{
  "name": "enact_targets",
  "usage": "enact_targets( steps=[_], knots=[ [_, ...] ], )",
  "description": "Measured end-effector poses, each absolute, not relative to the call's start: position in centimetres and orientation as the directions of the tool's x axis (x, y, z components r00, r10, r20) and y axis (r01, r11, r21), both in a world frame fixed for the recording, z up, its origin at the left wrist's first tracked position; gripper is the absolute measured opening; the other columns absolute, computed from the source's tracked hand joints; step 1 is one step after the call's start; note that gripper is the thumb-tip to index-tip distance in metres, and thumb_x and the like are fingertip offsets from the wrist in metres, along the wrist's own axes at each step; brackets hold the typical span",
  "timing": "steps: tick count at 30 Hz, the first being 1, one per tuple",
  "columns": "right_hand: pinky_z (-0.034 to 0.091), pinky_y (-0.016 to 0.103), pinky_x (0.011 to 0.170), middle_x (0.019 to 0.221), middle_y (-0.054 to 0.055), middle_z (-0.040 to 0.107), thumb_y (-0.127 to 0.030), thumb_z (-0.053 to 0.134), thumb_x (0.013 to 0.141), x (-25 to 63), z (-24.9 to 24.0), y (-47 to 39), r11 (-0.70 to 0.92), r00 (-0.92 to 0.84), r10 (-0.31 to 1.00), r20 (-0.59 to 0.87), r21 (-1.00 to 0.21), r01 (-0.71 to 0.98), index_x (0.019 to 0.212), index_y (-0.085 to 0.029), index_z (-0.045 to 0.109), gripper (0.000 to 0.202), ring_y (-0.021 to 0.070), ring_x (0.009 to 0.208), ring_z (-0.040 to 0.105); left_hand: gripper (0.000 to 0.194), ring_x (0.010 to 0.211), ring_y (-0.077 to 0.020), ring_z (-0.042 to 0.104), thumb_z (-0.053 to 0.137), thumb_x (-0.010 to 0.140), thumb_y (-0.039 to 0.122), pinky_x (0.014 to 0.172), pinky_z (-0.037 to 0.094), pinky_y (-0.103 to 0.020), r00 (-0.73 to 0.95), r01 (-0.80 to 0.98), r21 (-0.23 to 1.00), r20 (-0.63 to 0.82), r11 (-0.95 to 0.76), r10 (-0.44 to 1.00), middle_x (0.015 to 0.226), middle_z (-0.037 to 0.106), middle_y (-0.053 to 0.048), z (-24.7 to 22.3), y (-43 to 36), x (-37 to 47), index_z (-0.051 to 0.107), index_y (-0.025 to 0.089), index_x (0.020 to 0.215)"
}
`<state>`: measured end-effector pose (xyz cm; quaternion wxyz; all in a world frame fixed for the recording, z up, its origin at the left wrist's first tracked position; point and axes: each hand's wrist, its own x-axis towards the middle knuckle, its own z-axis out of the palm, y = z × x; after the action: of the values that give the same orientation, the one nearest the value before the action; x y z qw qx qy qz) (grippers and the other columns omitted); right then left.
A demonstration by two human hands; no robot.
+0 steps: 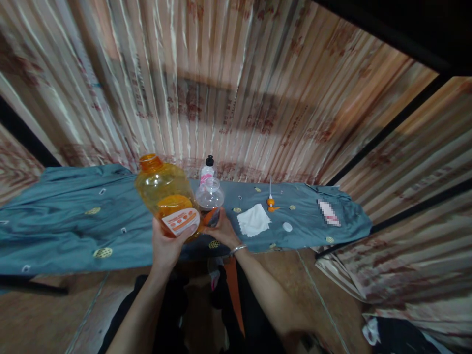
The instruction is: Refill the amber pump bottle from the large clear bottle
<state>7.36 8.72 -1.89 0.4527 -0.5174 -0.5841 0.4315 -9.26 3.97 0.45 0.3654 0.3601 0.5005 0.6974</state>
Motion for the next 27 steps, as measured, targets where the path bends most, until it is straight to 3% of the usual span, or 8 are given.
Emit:
enact_targets(
  steps=[9, 17, 21, 27],
  knots=[
    [0.061, 0.035, 0.089, 0.107, 0.002, 0.079, -0.036, 0.094, 0.052, 5.6, -3.0, 9.4, -0.018, 0.102, 0.995, 0.019, -0.936, 0.351, 0.106, -0.025, 0.055, 0.068, 0.0261, 0.099, 0.078, 0.089, 0.099, -0.0307, 0.081, 0.101, 0.045, 0.027, 0.095, 0.066, -0.053, -0.502, -0.25, 0.933, 0.106, -0.261, 0.859, 0.117, 0.078, -0.01, -0.6, 4.8, -9.6, 0.054, 0.026, 0.121],
    [0.063, 0.037, 0.077, 0.089, 0.002, 0.08, -0.031, 0.092, 0.052, 5.7, -2.9, 9.2, -0.026, 0.184, 0.982, 0.038, -0.942, 0.335, 0.094, -0.025, 0.057, 0.055, 0.027, 0.084, 0.078, 0.075, 0.091, -0.0277, 0.082, 0.1, 0.048, 0.027, 0.086, 0.069, -0.047, -0.478, -0.265, 0.93, 0.104, -0.256, 0.872, 0.107, 0.081, -0.007, -1.2, 5.4, -9.3, 0.056, 0.025, 0.109],
    [0.063, 0.041, 0.083, 0.096, 0.006, 0.082, -0.036, 0.09, 0.053, 6.7, -3.3, 8.6, -0.023, 0.205, 0.978, 0.048, -0.944, 0.33, 0.098, -0.025, 0.06, 0.055, 0.0303, 0.094, 0.079, 0.077, 0.092, -0.0278, 0.081, 0.1, 0.047, 0.028, 0.089, 0.067, -0.048, -0.464, -0.267, 0.929, 0.11, -0.258, 0.879, 0.105, 0.081, -0.006, -1.4, 5.9, -9.1, 0.056, 0.025, 0.11],
    [0.062, 0.039, 0.079, 0.092, 0.003, 0.081, -0.046, 0.088, 0.056, 9.2, -2.3, 6.9, -0.003, 0.251, 0.965, 0.075, -0.955, 0.297, 0.099, -0.024, 0.061, 0.055, 0.0279, 0.087, 0.077, 0.078, 0.097, -0.0293, 0.08, 0.101, 0.05, 0.03, 0.093, 0.065, -0.051, -0.4, -0.268, 0.933, 0.12, -0.241, 0.909, 0.109, 0.079, -0.006, -2.3, 6.9, -8.2, 0.056, 0.025, 0.114]
  ],
)
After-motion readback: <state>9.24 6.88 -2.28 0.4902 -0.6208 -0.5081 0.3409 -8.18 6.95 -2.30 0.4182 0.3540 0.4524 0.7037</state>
